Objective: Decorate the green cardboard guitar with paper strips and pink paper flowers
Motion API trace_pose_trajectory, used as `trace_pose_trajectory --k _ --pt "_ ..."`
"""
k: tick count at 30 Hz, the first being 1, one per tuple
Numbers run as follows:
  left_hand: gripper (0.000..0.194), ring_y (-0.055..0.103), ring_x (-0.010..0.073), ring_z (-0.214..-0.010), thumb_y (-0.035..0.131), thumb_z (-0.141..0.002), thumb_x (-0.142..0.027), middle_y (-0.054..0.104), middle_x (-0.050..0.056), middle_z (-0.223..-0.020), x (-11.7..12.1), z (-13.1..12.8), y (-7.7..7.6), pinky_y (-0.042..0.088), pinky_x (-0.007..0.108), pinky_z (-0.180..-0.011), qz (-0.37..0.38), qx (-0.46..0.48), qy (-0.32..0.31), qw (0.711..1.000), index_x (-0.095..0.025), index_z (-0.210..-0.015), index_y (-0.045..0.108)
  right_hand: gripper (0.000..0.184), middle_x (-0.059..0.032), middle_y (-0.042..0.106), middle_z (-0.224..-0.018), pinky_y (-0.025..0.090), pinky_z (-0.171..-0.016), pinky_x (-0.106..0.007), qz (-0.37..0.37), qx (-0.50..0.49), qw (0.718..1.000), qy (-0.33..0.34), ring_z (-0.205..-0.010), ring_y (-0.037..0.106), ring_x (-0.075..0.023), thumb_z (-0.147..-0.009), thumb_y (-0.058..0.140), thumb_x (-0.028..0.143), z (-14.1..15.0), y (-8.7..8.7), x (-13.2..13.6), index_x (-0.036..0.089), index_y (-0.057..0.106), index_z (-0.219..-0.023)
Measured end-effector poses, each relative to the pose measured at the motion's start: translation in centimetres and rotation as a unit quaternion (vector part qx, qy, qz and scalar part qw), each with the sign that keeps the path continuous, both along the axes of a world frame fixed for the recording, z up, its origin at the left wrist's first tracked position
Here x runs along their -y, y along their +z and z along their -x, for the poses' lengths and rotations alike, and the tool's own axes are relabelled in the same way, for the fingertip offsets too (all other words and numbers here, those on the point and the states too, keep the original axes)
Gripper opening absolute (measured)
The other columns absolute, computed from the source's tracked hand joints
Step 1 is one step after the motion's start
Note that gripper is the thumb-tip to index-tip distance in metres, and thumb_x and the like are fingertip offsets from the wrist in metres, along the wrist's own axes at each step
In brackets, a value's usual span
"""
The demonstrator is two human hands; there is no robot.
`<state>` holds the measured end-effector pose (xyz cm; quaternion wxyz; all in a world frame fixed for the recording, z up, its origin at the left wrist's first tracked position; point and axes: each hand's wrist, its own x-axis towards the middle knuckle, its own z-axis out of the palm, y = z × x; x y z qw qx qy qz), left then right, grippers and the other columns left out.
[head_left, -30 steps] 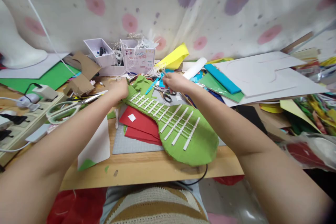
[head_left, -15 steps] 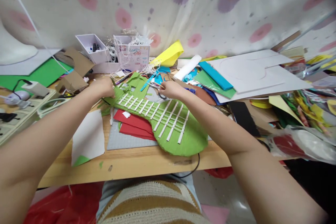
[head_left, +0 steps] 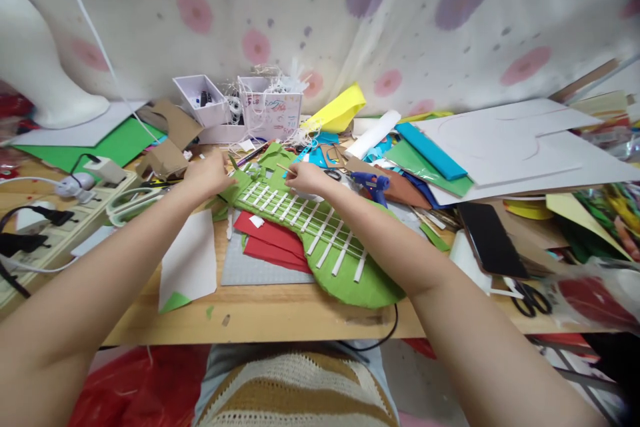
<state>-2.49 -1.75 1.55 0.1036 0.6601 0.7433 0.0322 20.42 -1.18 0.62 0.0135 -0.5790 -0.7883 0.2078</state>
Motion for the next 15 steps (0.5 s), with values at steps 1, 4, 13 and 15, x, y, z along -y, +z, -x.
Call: trace_pose_trajectory --k 1,4,13,15 --pt "0.052 0.064 0.0334 -0.109 0.066 -0.073 -0.039 0.071 0.014 -0.115 0.4 0.1 0.3 0.047 0.042 -0.091 -0.010 -0.001 0.008 1.000 -0.018 -0.118 0.054 0.017 -0.0070 0.074 -0.099 0.037 -0.063 -0.021 0.000 -0.002 1.000 -0.001 -0.086 0.064 -0.0161 -0.085 0.058 0.023 0.1 -0.2 -0.1 0.017 0.070 -0.097" --pt "0.041 0.064 0.0307 -0.108 0.058 -0.079 -0.041 0.071 0.011 -0.115 1.4 0.0 0.9 0.045 0.040 -0.093 -0.029 -0.032 0.004 0.999 -0.019 -0.114 0.055 0.022 -0.0068 0.073 -0.091 0.036 -0.062 -0.023 0.003 -0.010 1.000 -0.006 -0.080 0.063 -0.0158 -0.090 0.054 0.030 0.3 -0.1 -0.4 0.016 0.071 -0.092" --pt "0.064 0.063 0.0348 -0.109 0.064 -0.068 -0.043 0.070 0.020 -0.105 1.7 -1.4 -1.4 0.023 0.043 -0.112 -0.021 -0.153 -0.081 0.985 -0.007 -0.119 0.049 0.049 -0.0048 0.064 -0.090 0.040 -0.081 -0.024 -0.245 -0.275 0.926 -0.087 -0.098 0.059 -0.0172 -0.100 0.033 0.050 -0.4 4.2 -0.8 0.017 0.068 -0.092" --pt "0.066 0.062 0.0348 -0.111 0.064 -0.068 -0.042 0.069 0.021 -0.108 1.7 -1.8 -1.4 0.023 0.042 -0.112 -0.011 -0.147 -0.075 0.986 -0.007 -0.120 0.047 0.054 -0.0033 0.062 -0.081 0.042 -0.075 -0.023 -0.220 -0.340 0.908 -0.105 -0.090 0.062 -0.0168 -0.097 0.031 0.059 -0.6 3.9 -0.9 0.018 0.067 -0.092"
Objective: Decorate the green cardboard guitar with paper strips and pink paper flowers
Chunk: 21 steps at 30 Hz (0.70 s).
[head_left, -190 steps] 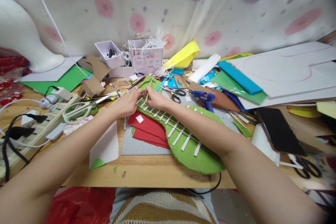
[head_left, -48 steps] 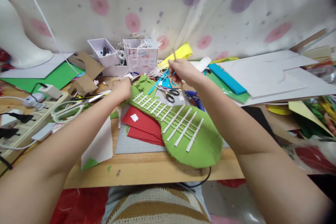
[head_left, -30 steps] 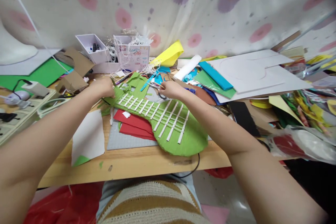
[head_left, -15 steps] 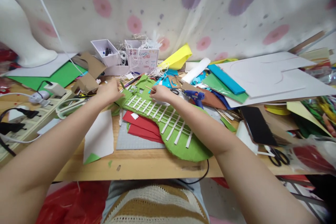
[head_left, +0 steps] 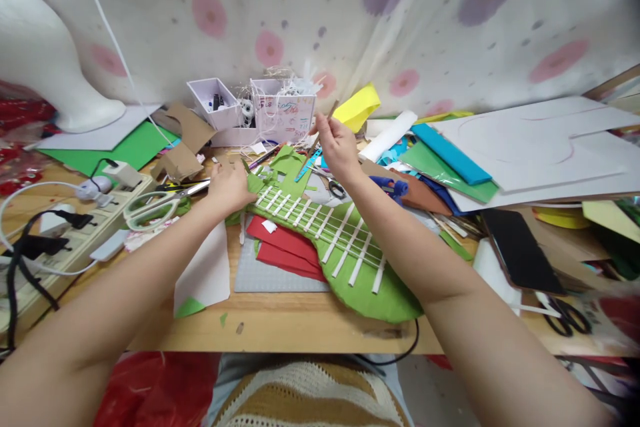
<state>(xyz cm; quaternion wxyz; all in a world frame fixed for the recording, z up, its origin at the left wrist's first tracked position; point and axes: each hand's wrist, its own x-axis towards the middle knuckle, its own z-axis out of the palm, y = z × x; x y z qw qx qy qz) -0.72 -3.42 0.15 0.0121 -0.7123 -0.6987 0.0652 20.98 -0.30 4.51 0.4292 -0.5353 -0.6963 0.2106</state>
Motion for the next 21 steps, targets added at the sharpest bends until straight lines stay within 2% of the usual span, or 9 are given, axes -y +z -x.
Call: trace_pose_trajectory --k 4,7,12,21 --pt "0.064 0.062 0.0339 -0.111 0.065 -0.067 -0.040 0.070 0.021 -0.109 0.3 -0.7 0.3 0.024 0.041 -0.111 0.006 -0.010 0.012 1.000 -0.008 -0.119 0.048 0.052 0.0003 0.058 -0.063 0.043 -0.060 -0.021 0.062 -0.130 0.988 0.048 -0.061 0.057 -0.0110 -0.093 0.039 0.063 0.5 -2.3 0.1 0.018 0.063 -0.081" --pt "0.061 0.065 0.0327 -0.106 0.065 -0.067 -0.038 0.070 0.021 -0.109 0.7 -1.0 0.1 0.020 0.040 -0.114 -0.011 -0.029 -0.003 1.000 -0.008 -0.117 0.049 0.048 0.0022 0.057 -0.057 0.043 -0.053 -0.019 0.110 -0.194 0.972 0.069 -0.048 0.050 -0.0078 -0.092 0.044 0.061 1.2 -4.2 0.5 0.018 0.058 -0.075" --pt "0.057 0.068 0.0320 -0.098 0.062 -0.069 -0.038 0.074 0.019 -0.099 1.1 -1.0 -0.3 0.019 0.040 -0.115 -0.027 -0.048 -0.025 0.998 -0.009 -0.117 0.048 0.047 0.0034 0.057 -0.053 0.042 -0.048 -0.016 0.132 -0.247 0.957 0.081 -0.044 0.050 -0.0066 -0.093 0.043 0.060 1.4 -5.7 0.4 0.019 0.055 -0.075" --pt "0.058 0.070 0.0296 -0.095 0.059 -0.072 -0.040 0.074 0.016 -0.094 1.4 -1.5 0.4 0.020 0.037 -0.114 -0.013 -0.077 -0.023 0.997 -0.009 -0.119 0.045 0.044 0.0041 0.057 -0.054 0.044 -0.050 -0.016 0.152 -0.239 0.956 0.083 -0.045 0.051 -0.0065 -0.091 0.046 0.060 1.3 -6.2 0.4 0.019 0.053 -0.076"
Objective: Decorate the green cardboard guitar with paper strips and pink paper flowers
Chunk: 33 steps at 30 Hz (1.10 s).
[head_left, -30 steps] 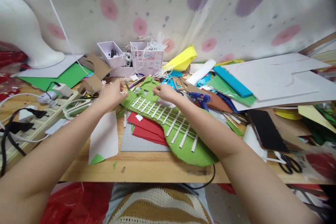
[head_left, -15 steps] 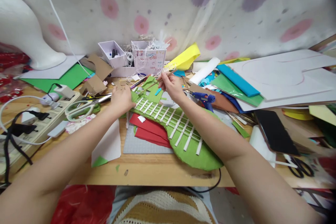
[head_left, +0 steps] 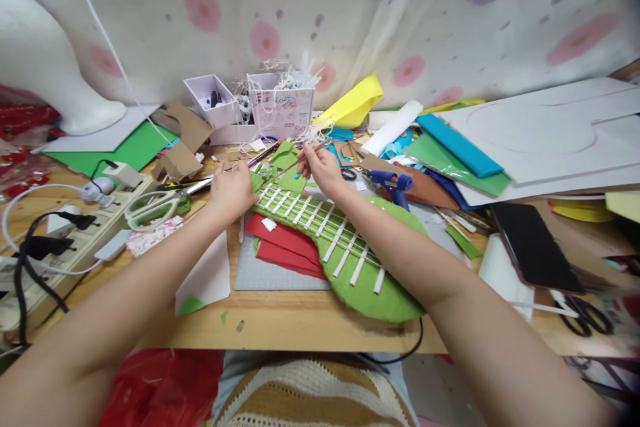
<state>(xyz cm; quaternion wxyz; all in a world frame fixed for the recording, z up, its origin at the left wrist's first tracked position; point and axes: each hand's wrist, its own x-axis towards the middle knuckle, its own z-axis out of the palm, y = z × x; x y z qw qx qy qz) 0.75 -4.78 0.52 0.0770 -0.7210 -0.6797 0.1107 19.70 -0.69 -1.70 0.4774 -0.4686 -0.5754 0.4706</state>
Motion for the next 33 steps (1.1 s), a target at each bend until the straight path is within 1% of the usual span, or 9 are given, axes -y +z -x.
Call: trace_pose_trajectory --k 5,11,18,22,25,29,31,33 --pt "0.060 0.069 0.0295 -0.096 0.059 -0.073 -0.041 0.073 0.017 -0.098 0.0 -0.1 0.2 0.019 0.037 -0.114 0.009 0.000 0.006 1.000 -0.007 -0.120 0.045 0.045 0.0040 0.057 -0.054 0.043 -0.048 -0.015 -0.005 -0.018 1.000 -0.001 -0.045 0.051 -0.0061 -0.092 0.045 0.060 -0.1 -0.3 -0.2 0.019 0.053 -0.076" --pt "0.059 0.069 0.0291 -0.096 0.057 -0.073 -0.040 0.074 0.015 -0.096 0.0 -0.2 0.3 0.020 0.038 -0.114 0.012 -0.008 0.006 1.000 -0.009 -0.122 0.045 0.044 0.0037 0.059 -0.055 0.044 -0.048 -0.015 0.005 -0.016 1.000 -0.002 -0.045 0.053 -0.0060 -0.093 0.044 0.059 -0.3 -0.5 -0.4 0.019 0.054 -0.076" --pt "0.059 0.069 0.0300 -0.095 0.058 -0.072 -0.039 0.074 0.016 -0.095 0.1 -0.2 0.2 0.020 0.038 -0.114 0.003 0.004 0.002 1.000 -0.008 -0.122 0.046 0.041 0.0036 0.059 -0.054 0.045 -0.047 -0.016 0.040 -0.034 0.999 -0.007 -0.044 0.053 -0.0062 -0.090 0.053 0.057 0.0 0.0 -0.1 0.019 0.052 -0.073" --pt "0.058 0.068 0.0306 -0.096 0.057 -0.073 -0.040 0.073 0.016 -0.094 -0.2 0.3 -0.2 0.019 0.039 -0.114 0.000 0.014 -0.002 1.000 -0.008 -0.120 0.048 0.033 0.0041 0.060 -0.053 0.046 -0.047 -0.015 0.081 -0.061 0.995 0.000 -0.043 0.054 -0.0059 -0.098 0.047 0.043 0.1 0.1 -0.3 0.018 0.051 -0.076" --pt "0.056 0.066 0.0309 -0.100 0.057 -0.073 -0.044 0.073 0.014 -0.094 -0.4 1.1 -0.7 0.019 0.040 -0.115 -0.006 0.032 -0.012 0.999 -0.011 -0.118 0.049 0.031 0.0042 0.059 -0.050 0.046 -0.045 -0.015 0.146 -0.088 0.985 -0.025 -0.040 0.054 -0.0059 -0.102 0.039 0.031 0.0 0.0 -0.7 0.017 0.049 -0.076" --pt "0.052 0.065 0.0309 -0.102 0.054 -0.077 -0.042 0.073 0.013 -0.096 -0.5 2.0 -1.2 0.018 0.043 -0.116 -0.012 0.048 -0.024 0.998 -0.013 -0.120 0.049 0.031 0.0035 0.059 -0.048 0.049 -0.048 -0.017 0.237 -0.131 0.961 -0.059 -0.040 0.056 -0.0069 -0.103 0.034 0.025 -0.1 -0.3 -1.1 0.017 0.047 -0.076" --pt "0.052 0.065 0.0311 -0.105 0.054 -0.077 -0.040 0.072 0.014 -0.099 -0.4 2.2 -1.2 0.018 0.043 -0.116 -0.011 0.056 -0.023 0.998 -0.013 -0.121 0.048 0.031 0.0033 0.059 -0.047 0.050 -0.049 -0.018 0.258 -0.144 0.953 -0.071 -0.040 0.056 -0.0071 -0.103 0.032 0.022 -0.2 -0.4 -1.2 0.017 0.047 -0.077" --pt "0.053 0.064 0.0311 -0.107 0.056 -0.076 -0.039 0.072 0.015 -0.104 -0.5 2.3 -1.1 0.019 0.043 -0.115 -0.007 0.074 -0.012 0.997 -0.013 -0.122 0.048 0.030 0.0036 0.058 -0.046 0.049 -0.047 -0.018 0.250 -0.141 0.954 -0.088 -0.038 0.054 -0.0069 -0.103 0.032 0.022 -0.4 -0.4 -1.4 0.017 0.047 -0.076"
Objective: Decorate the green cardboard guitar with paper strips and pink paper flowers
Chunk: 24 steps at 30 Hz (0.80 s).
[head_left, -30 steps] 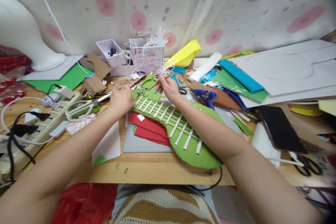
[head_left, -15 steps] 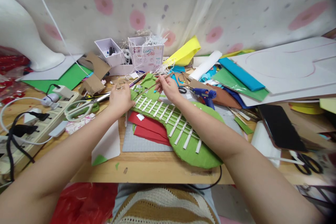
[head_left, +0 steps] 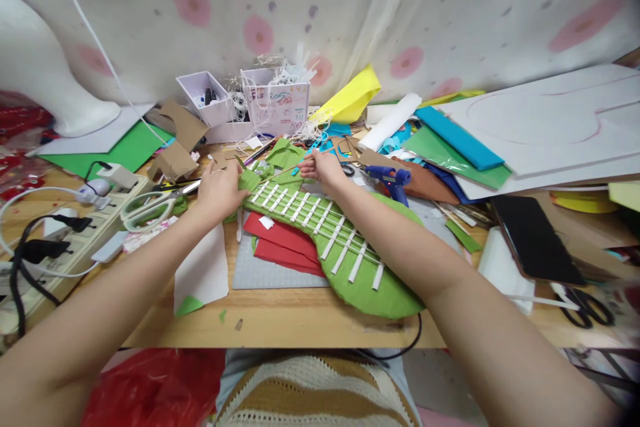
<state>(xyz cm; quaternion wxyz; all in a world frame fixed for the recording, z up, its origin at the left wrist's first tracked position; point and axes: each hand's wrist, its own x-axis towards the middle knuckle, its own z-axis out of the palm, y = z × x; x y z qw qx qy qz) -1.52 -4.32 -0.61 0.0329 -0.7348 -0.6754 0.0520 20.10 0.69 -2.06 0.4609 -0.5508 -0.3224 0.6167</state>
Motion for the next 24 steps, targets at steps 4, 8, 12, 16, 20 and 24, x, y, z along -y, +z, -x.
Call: trace_pose_trajectory --k 4,8,12,16,20,24 --pt "0.052 0.064 0.0309 -0.109 0.061 -0.074 -0.037 0.073 0.014 -0.106 -0.3 -0.2 0.0 0.025 0.043 -0.113 0.001 0.016 0.020 1.000 -0.014 -0.119 0.049 0.033 0.0054 0.056 -0.046 0.043 -0.041 -0.016 -0.110 0.044 0.991 -0.060 -0.035 0.048 -0.0053 -0.101 0.041 0.037 -0.4 0.3 -0.1 0.018 0.047 -0.074" --pt "0.050 0.064 0.0312 -0.108 0.064 -0.072 -0.034 0.073 0.014 -0.106 -0.8 -0.5 0.1 0.028 0.044 -0.110 0.004 0.008 0.024 1.000 -0.015 -0.117 0.052 0.040 0.0066 0.053 -0.045 0.038 -0.038 -0.015 -0.206 0.044 0.976 -0.056 -0.034 0.045 -0.0049 -0.093 0.049 0.053 -0.3 0.4 0.4 0.019 0.049 -0.073" --pt "0.036 0.063 0.0317 -0.108 0.061 -0.075 -0.030 0.072 0.013 -0.109 -0.9 -0.1 1.2 0.040 0.043 -0.099 0.013 0.055 0.037 0.998 -0.018 -0.108 0.062 0.045 0.0063 0.052 -0.044 0.036 -0.036 -0.016 -0.198 -0.002 0.980 -0.029 -0.033 0.043 -0.0053 -0.090 0.049 0.059 0.0 0.4 0.8 0.019 0.049 -0.071" --pt "0.025 0.060 0.0286 -0.111 0.048 -0.083 -0.024 0.071 0.008 -0.110 -0.3 0.2 2.6 0.033 0.049 -0.108 -0.144 0.119 -0.029 0.982 -0.023 -0.096 0.070 0.045 0.0068 0.050 -0.040 0.033 -0.035 -0.016 -0.165 -0.063 0.984 -0.036 -0.031 0.040 -0.0050 -0.095 0.044 0.056 -0.4 0.8 0.5 0.019 0.047 -0.069" --pt "0.026 0.060 0.0265 -0.108 0.048 -0.085 -0.026 0.072 0.004 -0.101 0.3 -0.3 3.2 0.013 0.060 -0.116 -0.170 0.145 -0.130 0.966 -0.028 -0.088 0.074 0.045 0.0063 0.049 -0.039 0.030 -0.035 -0.016 -0.153 -0.099 0.982 -0.047 -0.030 0.039 -0.0051 -0.097 0.041 0.052 -0.8 1.3 0.1 0.019 0.047 -0.067" --pt "0.026 0.061 0.0253 -0.106 0.050 -0.083 -0.029 0.074 0.003 -0.100 0.4 -0.6 3.2 0.010 0.062 -0.116 -0.123 0.175 -0.152 0.965 -0.029 -0.089 0.076 0.045 0.0065 0.049 -0.039 0.030 -0.035 -0.017 -0.158 -0.109 0.979 -0.064 -0.031 0.038 -0.0052 -0.097 0.041 0.053 -1.0 1.4 -0.2 0.020 0.046 -0.067"
